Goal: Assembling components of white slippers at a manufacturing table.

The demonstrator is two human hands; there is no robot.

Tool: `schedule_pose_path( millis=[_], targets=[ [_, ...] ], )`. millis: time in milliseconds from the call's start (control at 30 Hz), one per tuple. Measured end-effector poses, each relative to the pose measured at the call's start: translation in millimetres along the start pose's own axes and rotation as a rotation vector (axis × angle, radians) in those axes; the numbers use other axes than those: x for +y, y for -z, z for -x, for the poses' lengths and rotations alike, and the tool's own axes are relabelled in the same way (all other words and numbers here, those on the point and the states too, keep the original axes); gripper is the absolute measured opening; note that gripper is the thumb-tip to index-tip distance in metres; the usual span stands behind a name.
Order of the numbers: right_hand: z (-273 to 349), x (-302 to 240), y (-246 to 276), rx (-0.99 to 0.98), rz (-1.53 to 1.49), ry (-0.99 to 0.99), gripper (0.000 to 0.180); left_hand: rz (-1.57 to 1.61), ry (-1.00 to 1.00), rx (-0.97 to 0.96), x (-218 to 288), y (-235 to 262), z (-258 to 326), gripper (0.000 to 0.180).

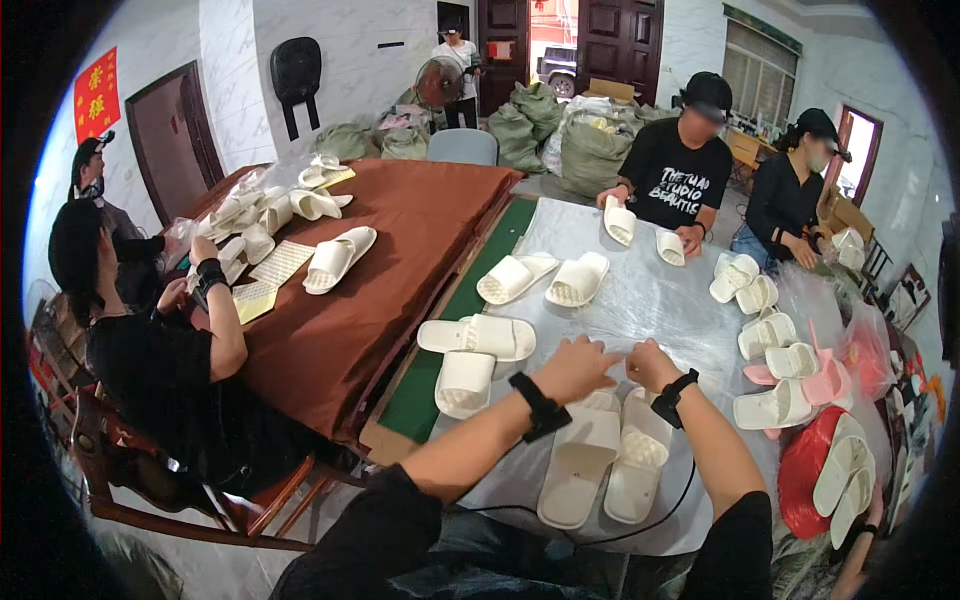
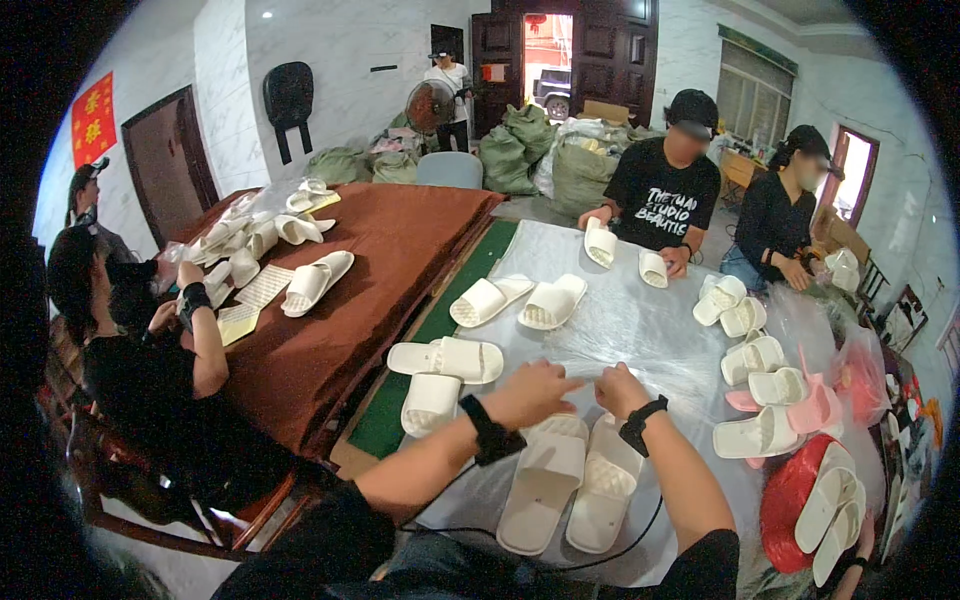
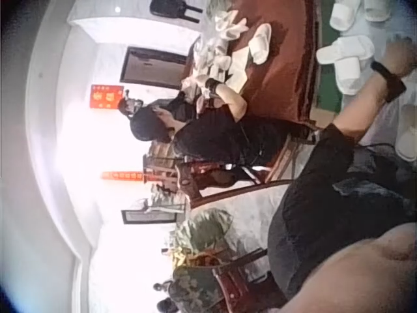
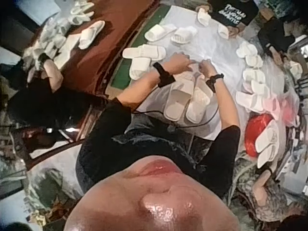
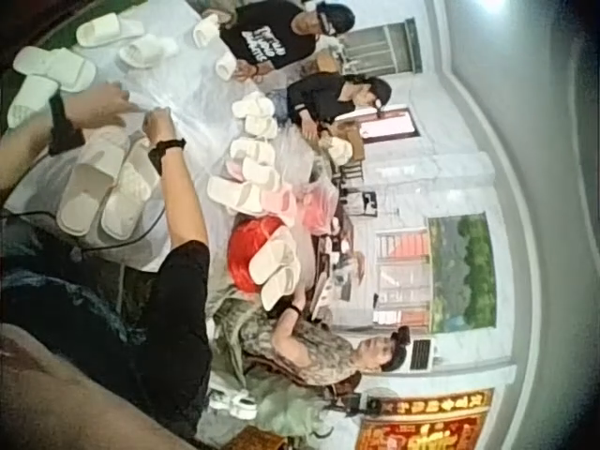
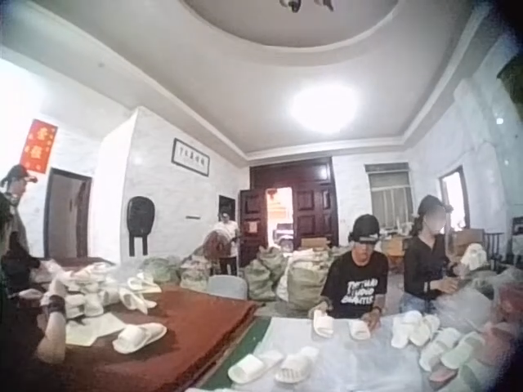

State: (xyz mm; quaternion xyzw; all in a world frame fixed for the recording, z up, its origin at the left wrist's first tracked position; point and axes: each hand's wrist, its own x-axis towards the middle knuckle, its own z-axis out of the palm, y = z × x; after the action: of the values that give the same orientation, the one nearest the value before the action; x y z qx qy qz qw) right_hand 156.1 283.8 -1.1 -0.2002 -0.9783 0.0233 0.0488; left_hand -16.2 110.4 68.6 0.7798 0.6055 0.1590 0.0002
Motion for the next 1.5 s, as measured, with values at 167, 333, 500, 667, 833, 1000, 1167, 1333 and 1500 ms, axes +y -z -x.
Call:
schedule_pose_path(
  millis=[167,333,500,667,833,1000,1167,1333,1500],
  targets=[
    [11.9,10.9,5.7,-0.123,-0.349,-0.103,0.023,0.004,-0.085,0.007,-28.1,-20.9,-54.3,0.044],
    [10.2,13.5,-1.8,-0.275,-0.243,-0.102,0.024,-0.185,-0.199,-0.063,-37.5,-79.9,-88.5,0.041],
    [9.2,8.8,9.2,0.097,-0.294,-0.055,0.025,-0.090,-0.213,0.056,-47.3,-105.4,-97.8,0.011],
    [12.8,4.8,14.9,0.152,-0.421,-0.157,0.025,0.279,-0.130,0.267,-45.7,-91.2,-101.8,0.009],
    [0.0,14.7,13.1,0.344,-0.634,-0.349,0.019,0.350,-0.165,0.394,-54.7,-91.2,-108.7,0.006],
    [0.8,29.2,28.8,0.300,-0.572,-0.303,0.020,0.034,-0.190,0.218,-32.4,-106.2,-101.1,0.018],
    [1.6,32.9,75.6,0.192,-0.359,-0.157,0.026,0.155,-0.142,0.098,-73.0,-137.4,-109.1,0.028],
    [37.8,50.3,145.5,0.139,-0.379,-0.233,0.020,0.303,-0.188,0.196,-94.2,-156.2,-121.7,0.033],
    [95.1,46.6,227.8,0.407,-0.688,-0.472,0.010,0.408,-0.112,0.252,-83.8,-141.9,-119.3,0.020]
  ],
)
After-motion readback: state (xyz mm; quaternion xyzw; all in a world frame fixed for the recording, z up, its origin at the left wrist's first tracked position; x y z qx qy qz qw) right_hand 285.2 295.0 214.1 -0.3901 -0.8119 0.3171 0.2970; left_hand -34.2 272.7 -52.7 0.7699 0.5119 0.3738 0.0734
